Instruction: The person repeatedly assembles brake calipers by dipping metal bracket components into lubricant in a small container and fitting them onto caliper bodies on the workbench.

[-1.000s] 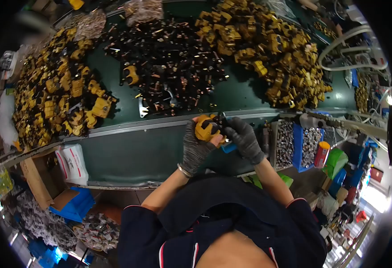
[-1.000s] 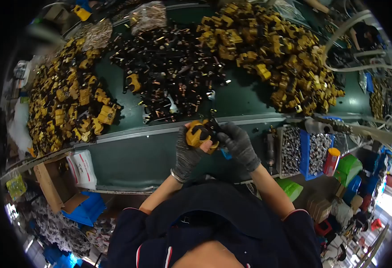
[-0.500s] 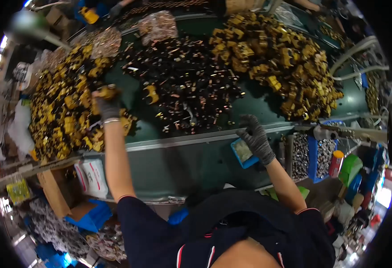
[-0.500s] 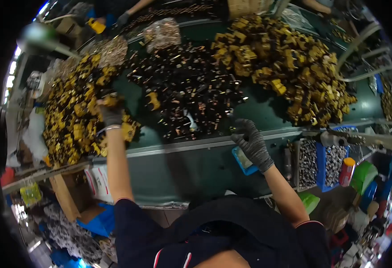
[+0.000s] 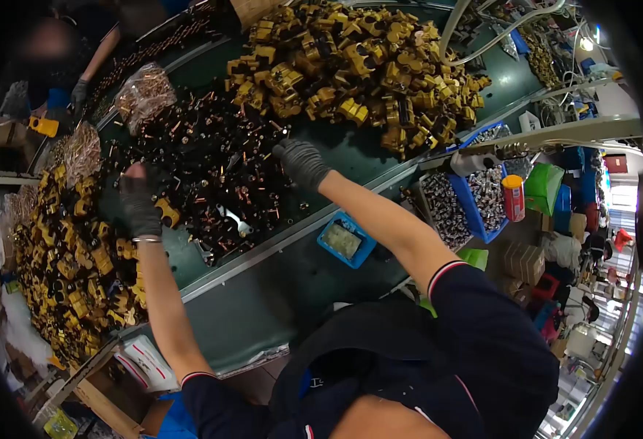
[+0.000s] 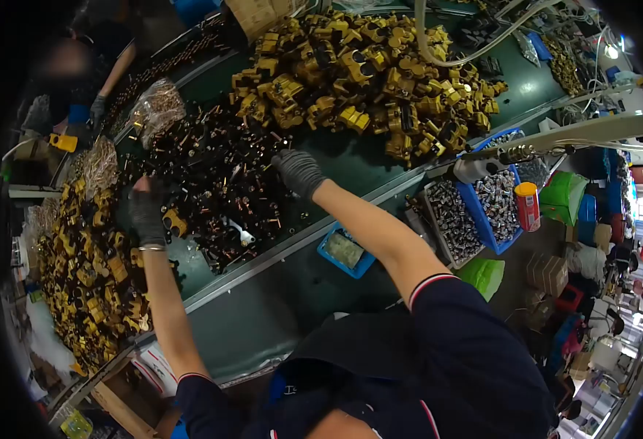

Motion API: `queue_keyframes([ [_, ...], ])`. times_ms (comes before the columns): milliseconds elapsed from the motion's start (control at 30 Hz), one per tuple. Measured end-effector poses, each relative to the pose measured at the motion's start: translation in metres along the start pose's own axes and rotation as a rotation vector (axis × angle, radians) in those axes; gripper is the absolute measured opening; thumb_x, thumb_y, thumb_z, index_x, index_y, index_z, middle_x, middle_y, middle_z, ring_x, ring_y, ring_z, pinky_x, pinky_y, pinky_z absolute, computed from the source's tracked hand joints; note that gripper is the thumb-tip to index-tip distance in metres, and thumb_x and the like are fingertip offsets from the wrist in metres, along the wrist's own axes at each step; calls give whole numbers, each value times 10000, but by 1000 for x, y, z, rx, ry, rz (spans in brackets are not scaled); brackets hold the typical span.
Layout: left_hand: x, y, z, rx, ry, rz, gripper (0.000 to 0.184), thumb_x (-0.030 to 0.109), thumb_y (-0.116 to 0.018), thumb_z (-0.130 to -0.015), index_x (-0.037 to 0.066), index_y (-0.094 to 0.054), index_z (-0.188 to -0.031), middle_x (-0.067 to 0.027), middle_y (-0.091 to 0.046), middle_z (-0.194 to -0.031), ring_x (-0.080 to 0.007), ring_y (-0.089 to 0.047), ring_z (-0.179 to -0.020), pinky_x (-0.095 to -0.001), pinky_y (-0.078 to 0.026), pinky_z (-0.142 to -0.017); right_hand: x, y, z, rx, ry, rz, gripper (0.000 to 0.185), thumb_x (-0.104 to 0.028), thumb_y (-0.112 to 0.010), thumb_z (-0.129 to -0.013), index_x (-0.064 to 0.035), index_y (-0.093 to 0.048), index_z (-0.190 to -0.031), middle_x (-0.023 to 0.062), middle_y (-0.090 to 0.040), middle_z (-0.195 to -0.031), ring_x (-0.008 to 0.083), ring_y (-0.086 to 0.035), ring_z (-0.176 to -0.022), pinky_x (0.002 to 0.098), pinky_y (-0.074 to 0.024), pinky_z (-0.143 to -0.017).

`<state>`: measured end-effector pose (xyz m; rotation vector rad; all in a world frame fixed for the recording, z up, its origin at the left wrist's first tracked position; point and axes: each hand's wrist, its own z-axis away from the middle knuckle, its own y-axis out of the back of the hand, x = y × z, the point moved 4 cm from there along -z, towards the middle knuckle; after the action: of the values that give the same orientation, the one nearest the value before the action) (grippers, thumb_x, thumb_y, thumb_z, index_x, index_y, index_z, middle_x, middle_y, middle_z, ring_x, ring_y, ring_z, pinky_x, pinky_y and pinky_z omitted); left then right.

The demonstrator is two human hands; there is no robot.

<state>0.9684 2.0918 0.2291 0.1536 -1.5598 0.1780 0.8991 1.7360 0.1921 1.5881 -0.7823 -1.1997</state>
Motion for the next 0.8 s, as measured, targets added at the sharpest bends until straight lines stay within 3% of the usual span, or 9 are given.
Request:
queue_keyframes([
  [67,0,-105,45,-303,-140,-225,240,133,-625,-847,54,-560,-1064,-14,-592,-935,-95,-548,-866,-267,-456,-791,-5,-1,-6,-40,-50,70,318,-112,-621,-717,-74,-582,-1031,149,-575,-929,350,-559,-869,426,-466,-760],
  [200,27,-252,105,-537,-577,-715,495,184,-711,-745,79,-505,-1182,-117,-569,-1100,-272,-565,-1007,-349,-458,-865,-9,-3,0,-367,-210,-196,228,-150,-534,-815,-65,-576,-1022,132,-587,-959,348,-556,-865,410,-468,-765],
  [333,6,-347,76,-614,-690,-973,762,265,-655,-783,33,-246,-1382,-204,-385,-1338,-342,-411,-1214,-388,-371,-991,2,-57,22,-39,-32,-207,318,-268,-592,-754,-86,-624,-1013,133,-645,-931,331,-608,-792,432,-487,-709],
  [367,1,-362,69,-603,-688,-972,762,265,-655,-783,33,-246,-1382,-204,-385,-1338,-342,-411,-1214,-388,-371,-991,-8,-29,38,-42,-23,-203,318,-268,-592,-754,-86,-624,-1013,133,-645,-931,331,-608,-792,432,-487,-709],
  [433,-24,-384,55,-756,-247,-928,804,288,-653,-787,36,-202,-1404,-221,-316,-1385,-352,-347,-1264,-384,-327,-1036,-14,7,57,-76,-108,-180,256,-220,-583,-777,-67,-636,-976,161,-639,-829,321,-607,-744,441,-482,-686],
  [567,-48,-392,48,-686,-318,-1202,832,379,-659,-770,65,-223,-1405,-216,-256,-1415,-347,-306,-1291,-409,-322,-1041,-10,48,88,-166,-362,-325,183,-164,-584,-790,-41,-647,-910,181,-624,-774,330,-600,-725,435,-479,-663],
  [600,-45,-390,51,-646,-437,-1239,845,434,-663,-752,76,-254,-1399,-233,-353,-1357,-376,-389,-1226,-442,-363,-1002,-4,41,97,-171,-328,-298,195,-154,-604,-784,-33,-649,-931,176,-624,-838,322,-602,-756,416,-484,-671],
  [700,-33,-370,52,-720,-108,-954,815,369,-709,-736,53,-306,-1370,-208,-497,-1231,-341,-520,-1095,-423,-439,-919,20,23,126,-130,-404,-377,206,-136,-631,-785,-18,-650,-952,164,-635,-887,289,-611,-774,374,-488,-688],
  [800,-55,-321,69,-470,98,-91,743,204,-771,-696,-18,-388,-1293,-165,-535,-1193,-246,-520,-1109,-326,-417,-935,32,20,155,2,-584,-661,229,-146,-642,-795,-18,-648,-985,154,-651,-839,259,-623,-753,350,-489,-699],
])
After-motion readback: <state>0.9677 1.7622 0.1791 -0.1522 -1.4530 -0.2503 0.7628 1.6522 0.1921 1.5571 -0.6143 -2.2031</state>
